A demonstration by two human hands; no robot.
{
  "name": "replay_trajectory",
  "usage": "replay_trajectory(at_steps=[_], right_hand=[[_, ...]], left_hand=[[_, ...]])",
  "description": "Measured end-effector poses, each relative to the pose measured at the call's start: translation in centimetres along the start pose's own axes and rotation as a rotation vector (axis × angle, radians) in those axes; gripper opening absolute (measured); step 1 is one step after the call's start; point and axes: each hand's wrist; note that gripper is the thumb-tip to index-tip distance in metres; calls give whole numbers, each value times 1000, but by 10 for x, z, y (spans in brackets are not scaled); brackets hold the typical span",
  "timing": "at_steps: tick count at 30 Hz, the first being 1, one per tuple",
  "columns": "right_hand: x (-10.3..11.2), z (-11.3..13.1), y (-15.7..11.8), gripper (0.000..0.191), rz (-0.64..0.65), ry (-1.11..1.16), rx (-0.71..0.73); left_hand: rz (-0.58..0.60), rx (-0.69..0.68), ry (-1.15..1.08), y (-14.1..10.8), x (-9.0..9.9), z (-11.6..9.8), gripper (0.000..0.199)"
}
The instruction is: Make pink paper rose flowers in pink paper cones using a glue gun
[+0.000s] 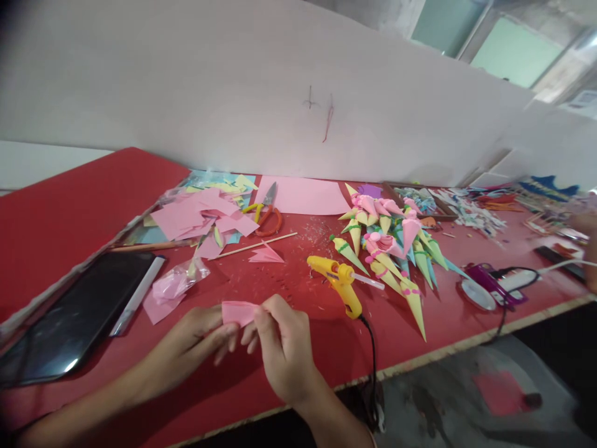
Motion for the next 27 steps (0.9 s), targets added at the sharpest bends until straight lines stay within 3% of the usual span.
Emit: replay_trajectory(at_steps=[6,9,10,14,16,19,23,27], right_hand=[[6,1,1,33,-20,-46,-23],[17,2,2,16,18,-248,38],[20,2,3,8,56,-324,75],[22,3,6,16,314,-572,192],[18,3,7,15,359,-675,243],[14,3,8,25,309,-720,310],[18,4,9,24,308,-650,275],[21,3,11,20,267,-827,332]], left_hand=[[-6,101,22,-8,1,4,48],[56,70,181,-11,6,8,50],[72,49,280,-12,8,9,52],[61,-28,693,-12,10,12,55],[48,-63,823,-11,10,8,56],[0,-111,911,-11,12,-2,56],[-86,-161,933,-14,16,-11,57],[-142,-184,1046,-13,15,-8,59]])
Point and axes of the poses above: each hand's wrist, its own y-axis towards the middle knuckle, its own x-axis out of the back of the hand, z = x × y, and after that the axes turned 14 degrees about z, right-handed
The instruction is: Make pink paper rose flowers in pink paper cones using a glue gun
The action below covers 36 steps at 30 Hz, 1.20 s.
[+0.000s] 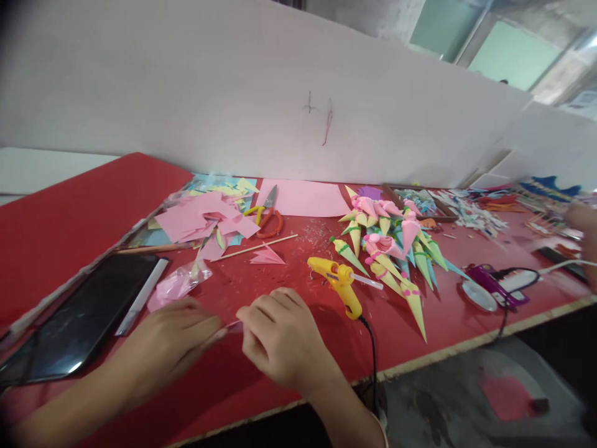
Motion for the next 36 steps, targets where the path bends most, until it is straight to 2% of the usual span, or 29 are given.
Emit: replay_trajectory(at_steps=[5,8,12,16,20,23,26,28,30,32,34,36], right_hand=[[-5,1,2,26,-37,-228,109],[-9,2,1,30,-77,-242,144],[-8,0,-1,29,-55,-217,162],[2,-14,-10,29,-37,-243,106],[11,-21,-17,28,-138,-247,-23],[8,-11,-12,22,-78,-98,12],[0,0,-5,35,73,10,114],[-4,2,-5,43,135,40,114],[-7,-1,-8,44,159,66,46],[-9,-6,-14,43,165,81,-33],[-11,-11,-20,44,173,96,-88],[-13,-13,-24,44,191,123,-124]], left_hand=[[43,-11,-12,1,-6,-4,58],[50,-8,-54,2,-5,-10,60],[68,11,-111,2,-4,-14,61],[99,42,-179,-8,-2,-10,58],[135,102,-216,-25,2,-1,54],[119,98,-231,-28,2,-4,56],[112,85,-256,-26,-1,-11,58],[146,102,-321,-31,-2,-12,52],[174,160,-426,-47,0,-5,35],[134,259,-467,-75,3,12,23],[3,488,-315,-111,4,36,28],[-10,679,-155,-149,-1,60,44]])
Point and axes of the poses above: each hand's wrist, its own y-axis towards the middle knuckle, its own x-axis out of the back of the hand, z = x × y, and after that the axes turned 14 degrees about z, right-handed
